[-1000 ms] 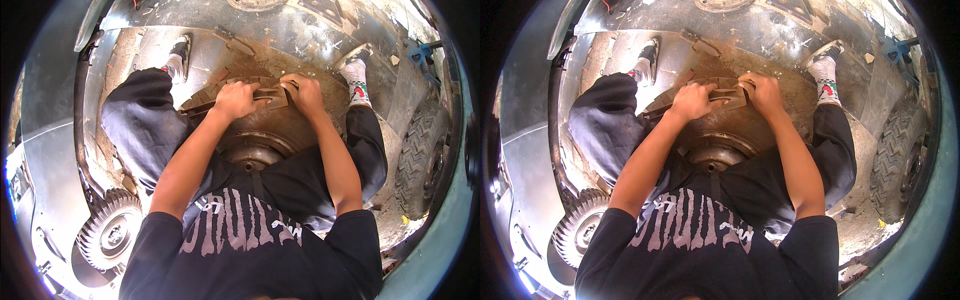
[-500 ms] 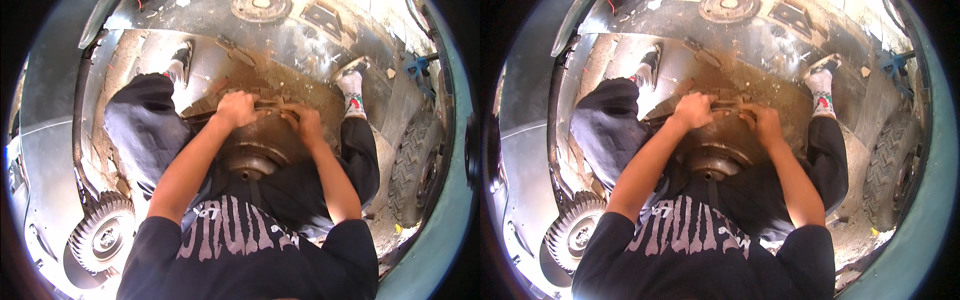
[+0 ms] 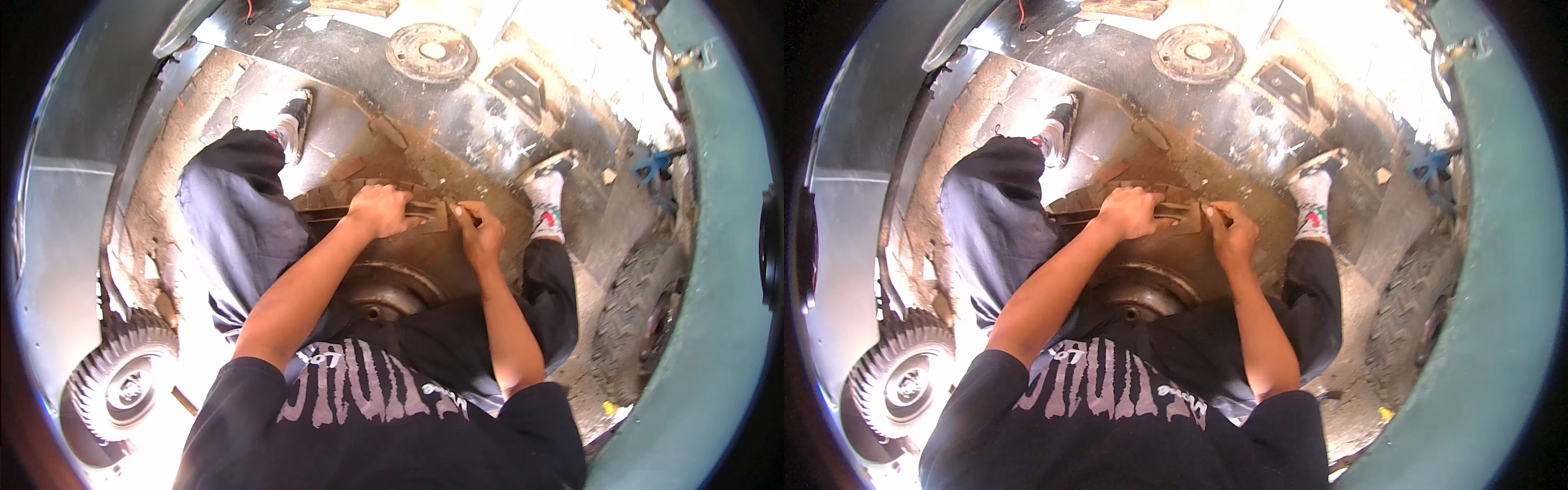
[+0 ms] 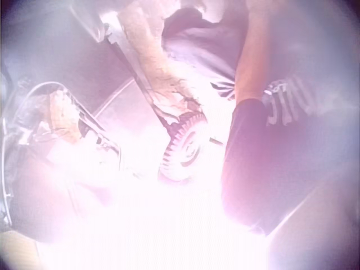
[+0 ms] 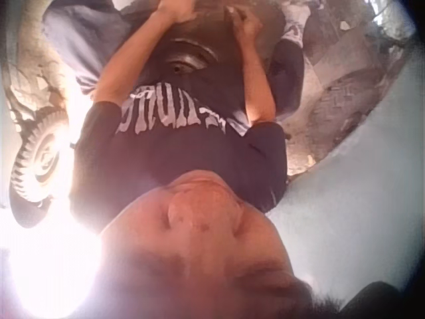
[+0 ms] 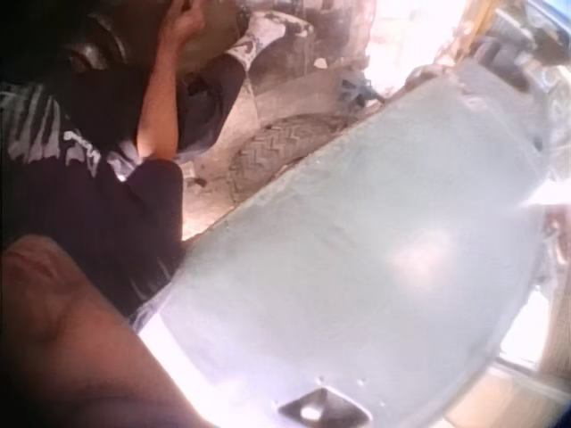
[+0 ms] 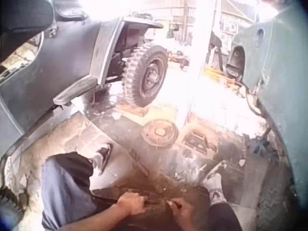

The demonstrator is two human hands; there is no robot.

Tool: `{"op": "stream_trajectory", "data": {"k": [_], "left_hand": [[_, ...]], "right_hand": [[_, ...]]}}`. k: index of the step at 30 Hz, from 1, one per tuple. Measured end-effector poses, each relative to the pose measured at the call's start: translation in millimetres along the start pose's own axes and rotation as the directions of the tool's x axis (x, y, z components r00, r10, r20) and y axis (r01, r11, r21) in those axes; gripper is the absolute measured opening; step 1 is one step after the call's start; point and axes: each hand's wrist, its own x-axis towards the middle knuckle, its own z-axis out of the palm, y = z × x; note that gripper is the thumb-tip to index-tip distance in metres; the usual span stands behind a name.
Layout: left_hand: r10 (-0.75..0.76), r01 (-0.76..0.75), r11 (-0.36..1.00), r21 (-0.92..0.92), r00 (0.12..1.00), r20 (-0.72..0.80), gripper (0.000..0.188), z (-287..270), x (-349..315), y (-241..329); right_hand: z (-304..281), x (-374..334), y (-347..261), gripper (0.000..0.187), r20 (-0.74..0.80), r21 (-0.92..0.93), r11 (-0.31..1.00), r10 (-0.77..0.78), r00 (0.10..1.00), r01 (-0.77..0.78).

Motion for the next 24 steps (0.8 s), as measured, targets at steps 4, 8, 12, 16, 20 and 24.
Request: {"op": "stream_trajectory", "data": {"k": [4,8,12,16,20,24], "left_hand": [[0.018,-0.019,1.0,-0.018,1.0,-0.023,0.072,4,5,1],[0.112,-0.138,0.983,-0.121,0.974,-0.197,0.076,13,0,-12],[0.107,-0.172,0.967,-0.189,0.944,-0.312,0.079,12,5,1],[0.076,-0.102,0.975,-0.198,0.988,-0.137,0.076,5,21,-4],[-0.006,-0.011,0.975,-0.222,0.997,-0.076,0.077,1,12,-15],[-0.042,0.02,0.981,-0.191,0.993,-0.113,0.083,6,5,-23]], "right_hand": [[-17,24,-9,0.018,-0.014,-0.039,0.999,-0.031,0.999,0.03],[-3,24,9,0.026,0.031,0.028,0.994,0.109,0.994,-0.11],[-32,31,8,0.037,0.007,0.128,0.986,-0.108,0.994,0.106],[-78,35,-15,0.027,-0.028,0.322,0.945,0.067,0.997,-0.055],[-111,12,-31,0.024,-0.056,0.223,0.974,0.038,0.998,-0.025],[-125,1,-43,0.023,-0.019,0.171,0.985,0.015,1.0,-0.011]]}}
